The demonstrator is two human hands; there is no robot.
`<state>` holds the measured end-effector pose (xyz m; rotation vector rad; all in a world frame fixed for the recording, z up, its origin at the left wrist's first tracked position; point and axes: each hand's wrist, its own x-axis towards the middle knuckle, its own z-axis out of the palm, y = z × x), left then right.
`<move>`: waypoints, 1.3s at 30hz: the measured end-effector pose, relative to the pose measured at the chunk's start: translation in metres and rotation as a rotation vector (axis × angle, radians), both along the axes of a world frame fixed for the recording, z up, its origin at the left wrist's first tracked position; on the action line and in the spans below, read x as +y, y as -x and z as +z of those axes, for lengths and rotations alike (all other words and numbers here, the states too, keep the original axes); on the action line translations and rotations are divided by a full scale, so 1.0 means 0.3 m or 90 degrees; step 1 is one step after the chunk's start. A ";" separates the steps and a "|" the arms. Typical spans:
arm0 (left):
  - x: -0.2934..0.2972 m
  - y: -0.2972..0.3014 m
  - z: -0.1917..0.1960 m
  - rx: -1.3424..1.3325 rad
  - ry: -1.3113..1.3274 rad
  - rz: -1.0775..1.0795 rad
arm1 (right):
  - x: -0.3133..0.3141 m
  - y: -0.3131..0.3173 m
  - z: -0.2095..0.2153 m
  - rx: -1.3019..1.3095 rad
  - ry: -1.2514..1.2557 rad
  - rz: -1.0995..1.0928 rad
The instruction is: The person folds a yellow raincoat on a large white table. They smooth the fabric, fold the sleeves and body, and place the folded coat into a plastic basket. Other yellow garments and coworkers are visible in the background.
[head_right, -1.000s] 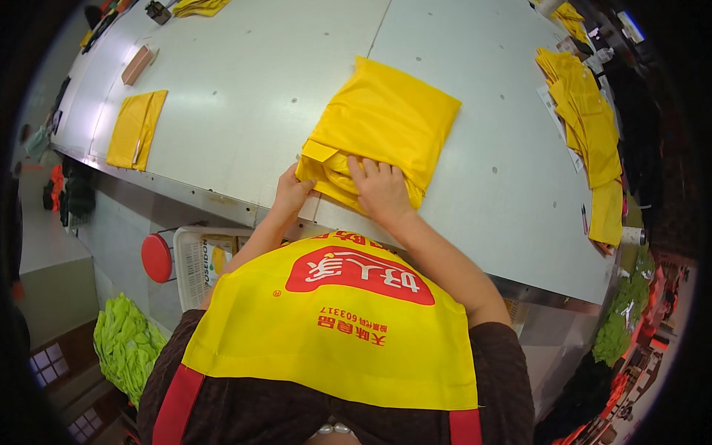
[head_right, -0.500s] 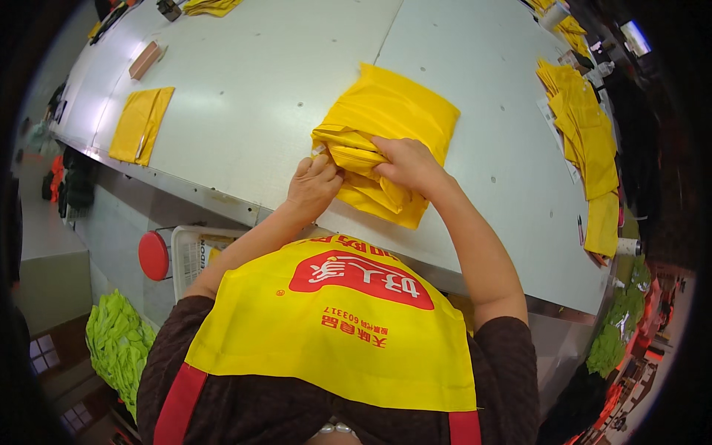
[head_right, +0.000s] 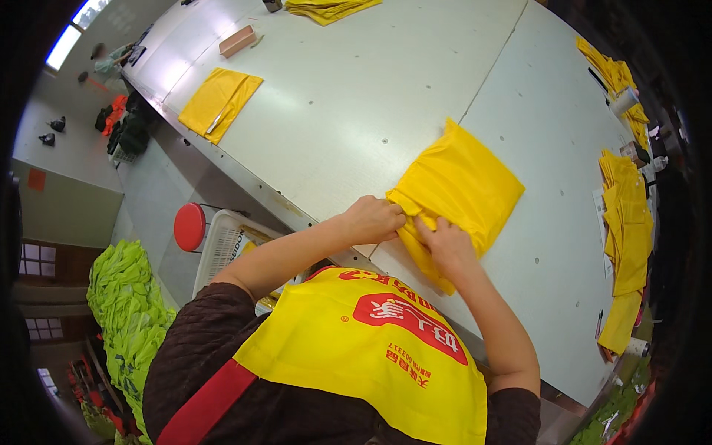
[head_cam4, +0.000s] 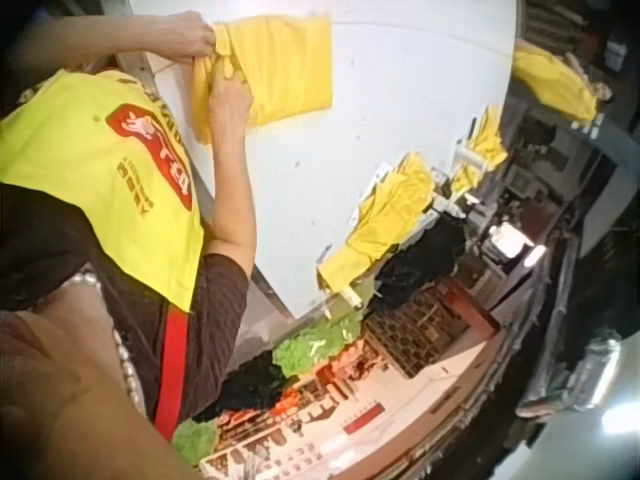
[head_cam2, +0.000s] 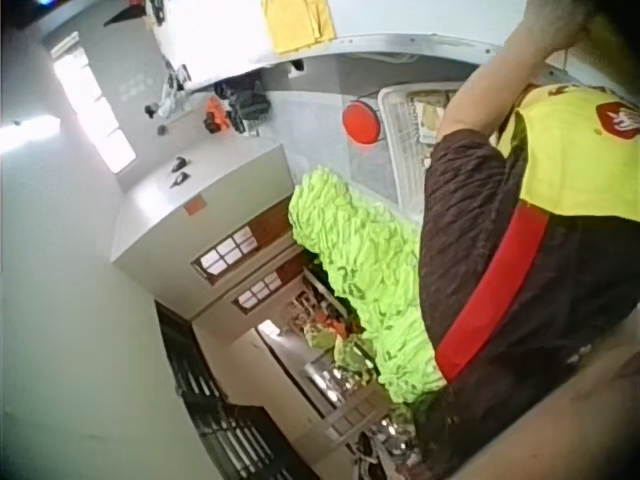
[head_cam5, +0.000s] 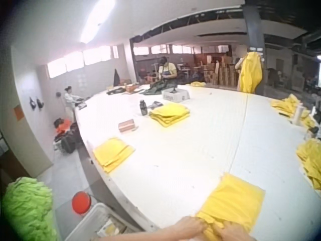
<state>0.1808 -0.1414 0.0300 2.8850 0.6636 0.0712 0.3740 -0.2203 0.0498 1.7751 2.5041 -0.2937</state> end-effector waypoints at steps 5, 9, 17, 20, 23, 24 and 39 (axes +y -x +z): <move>0.007 -0.020 0.059 0.026 0.070 -0.100 | 0.015 0.022 -0.073 -0.068 -0.012 0.107; -0.087 -0.087 0.037 0.090 0.148 -0.044 | 0.093 -0.040 -0.082 0.093 0.002 0.138; -0.251 -0.313 -0.021 -0.169 0.188 -0.135 | 0.167 -0.013 -0.119 0.062 0.043 0.022; -0.231 -0.289 -0.057 -0.250 0.169 -0.108 | 0.123 -0.024 -0.048 0.204 0.106 -0.030; -0.228 -0.263 -0.039 -0.157 0.169 -0.032 | 0.084 -0.077 0.016 0.283 0.133 -0.052; -0.233 -0.261 -0.044 -0.151 0.159 -0.007 | 0.051 -0.087 0.016 0.240 0.120 -0.069; -0.123 -0.302 -0.031 -0.218 0.062 -0.066 | -0.133 -0.247 -0.163 0.254 -0.209 -0.160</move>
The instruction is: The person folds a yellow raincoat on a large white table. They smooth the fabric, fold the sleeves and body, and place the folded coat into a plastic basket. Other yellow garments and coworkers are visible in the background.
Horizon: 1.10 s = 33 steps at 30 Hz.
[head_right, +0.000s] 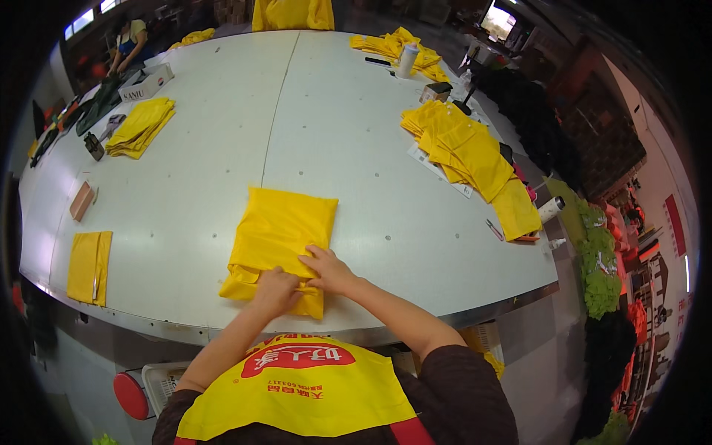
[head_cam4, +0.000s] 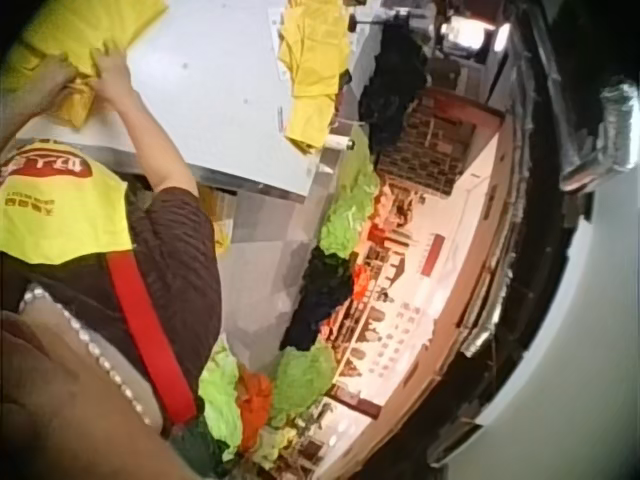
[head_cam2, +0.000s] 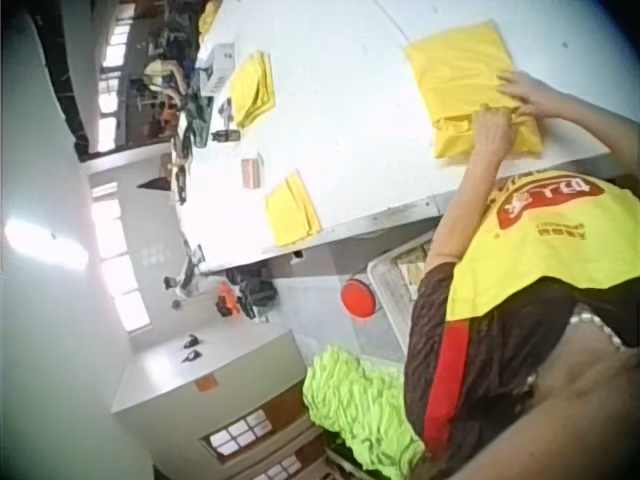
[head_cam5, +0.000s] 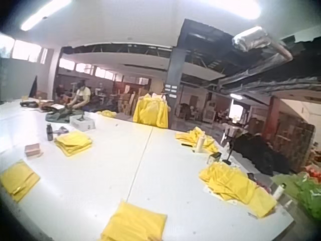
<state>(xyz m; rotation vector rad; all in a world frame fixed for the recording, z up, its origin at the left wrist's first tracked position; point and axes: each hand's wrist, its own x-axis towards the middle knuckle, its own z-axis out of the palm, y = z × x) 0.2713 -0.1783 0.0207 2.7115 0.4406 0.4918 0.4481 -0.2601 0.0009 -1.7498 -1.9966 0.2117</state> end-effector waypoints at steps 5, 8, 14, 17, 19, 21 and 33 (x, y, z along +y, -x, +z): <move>0.111 0.097 0.003 0.142 0.119 0.117 | -0.029 0.090 0.033 0.056 0.004 -0.112; 0.119 0.107 -0.058 0.155 0.204 0.118 | -0.030 0.122 0.002 -0.033 -0.035 -0.086; 0.100 0.118 0.004 0.021 0.104 -0.012 | -0.056 0.135 0.035 0.028 -0.125 -0.219; 0.079 0.093 0.080 -0.051 -0.107 -0.080 | -0.092 0.139 0.025 0.132 0.040 -0.409; 0.084 0.051 0.127 -0.151 -0.205 -0.086 | -0.098 0.134 -0.012 0.184 0.173 -0.488; 0.129 0.023 -0.001 -0.188 -0.036 -0.116 | -0.076 0.129 -0.067 0.205 0.253 -0.517; 0.113 0.010 -0.103 -0.192 0.211 -0.045 | -0.135 -0.066 0.000 0.496 0.430 -0.233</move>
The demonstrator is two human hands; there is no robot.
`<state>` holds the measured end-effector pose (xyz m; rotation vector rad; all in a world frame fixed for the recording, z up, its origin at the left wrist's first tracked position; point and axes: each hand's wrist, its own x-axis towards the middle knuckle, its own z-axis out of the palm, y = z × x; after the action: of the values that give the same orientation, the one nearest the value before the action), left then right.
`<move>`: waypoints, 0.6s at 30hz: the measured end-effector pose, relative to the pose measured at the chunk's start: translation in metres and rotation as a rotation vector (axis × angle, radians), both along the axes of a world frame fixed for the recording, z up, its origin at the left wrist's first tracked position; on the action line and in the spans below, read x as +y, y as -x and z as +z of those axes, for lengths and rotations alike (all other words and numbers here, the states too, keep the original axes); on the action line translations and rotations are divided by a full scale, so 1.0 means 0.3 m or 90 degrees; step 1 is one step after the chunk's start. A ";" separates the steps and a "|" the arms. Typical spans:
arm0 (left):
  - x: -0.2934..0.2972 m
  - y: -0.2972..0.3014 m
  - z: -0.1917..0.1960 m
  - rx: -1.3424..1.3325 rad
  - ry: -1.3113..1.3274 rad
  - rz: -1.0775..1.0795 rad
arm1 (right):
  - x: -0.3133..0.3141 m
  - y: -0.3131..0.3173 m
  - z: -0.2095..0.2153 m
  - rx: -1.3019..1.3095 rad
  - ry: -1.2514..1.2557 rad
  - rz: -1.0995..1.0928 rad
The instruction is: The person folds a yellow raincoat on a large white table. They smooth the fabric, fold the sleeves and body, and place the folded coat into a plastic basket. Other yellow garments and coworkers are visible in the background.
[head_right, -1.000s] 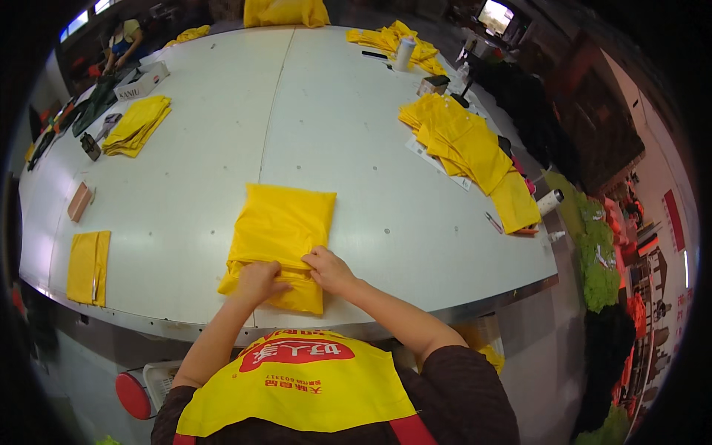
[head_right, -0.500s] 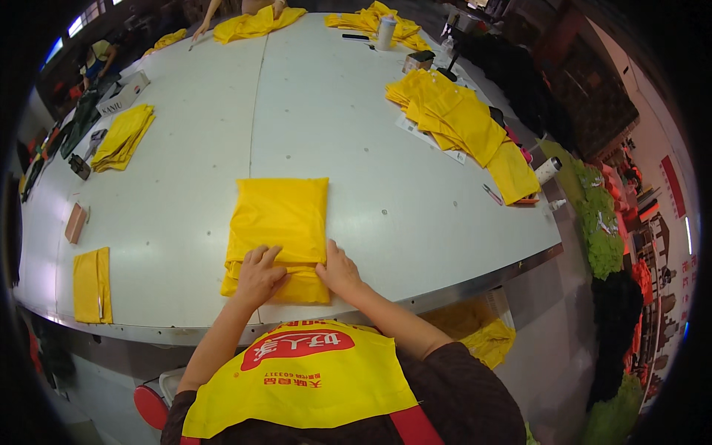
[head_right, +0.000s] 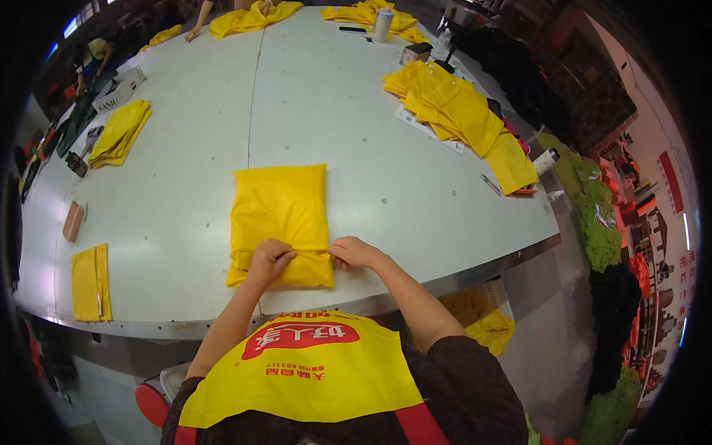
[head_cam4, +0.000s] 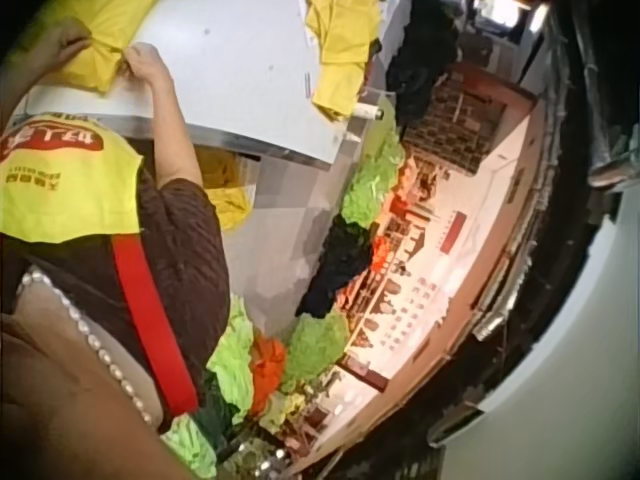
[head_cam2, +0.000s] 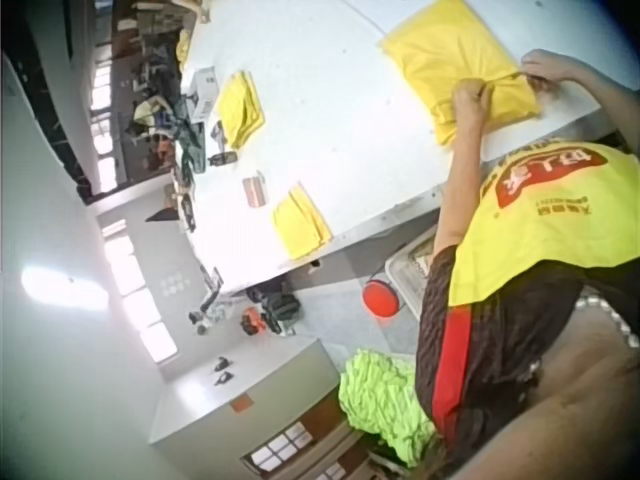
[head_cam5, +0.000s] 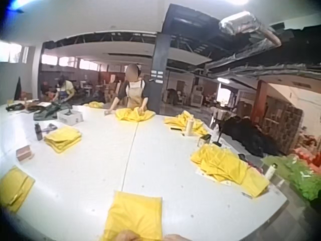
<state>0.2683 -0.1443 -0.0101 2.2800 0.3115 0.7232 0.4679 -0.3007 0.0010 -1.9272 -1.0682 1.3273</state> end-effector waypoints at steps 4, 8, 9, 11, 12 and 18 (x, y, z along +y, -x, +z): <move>-0.007 0.003 -0.007 -0.039 -0.003 0.006 | 0.033 0.061 0.031 -0.210 -0.118 0.045; 0.003 0.023 -0.028 -0.035 -0.005 0.010 | 0.117 0.196 0.075 -0.282 -0.177 0.010; -0.002 0.026 -0.018 -0.033 -0.014 0.008 | 0.138 0.213 0.042 -0.290 -0.164 0.001; 0.015 0.052 -0.006 0.000 -0.080 -0.018 | 0.153 0.197 -0.023 -0.312 -0.153 0.011; 0.015 0.086 0.038 -0.011 -0.177 0.061 | 0.157 0.193 -0.048 -0.316 -0.146 0.021; 0.096 0.293 -0.105 0.016 0.284 0.456 | 0.137 0.271 0.123 -0.214 -0.051 -0.062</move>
<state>0.1804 -0.1155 -0.0416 1.7312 1.2088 0.8593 0.3868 -0.2596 0.0381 -2.1603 -1.1469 0.9143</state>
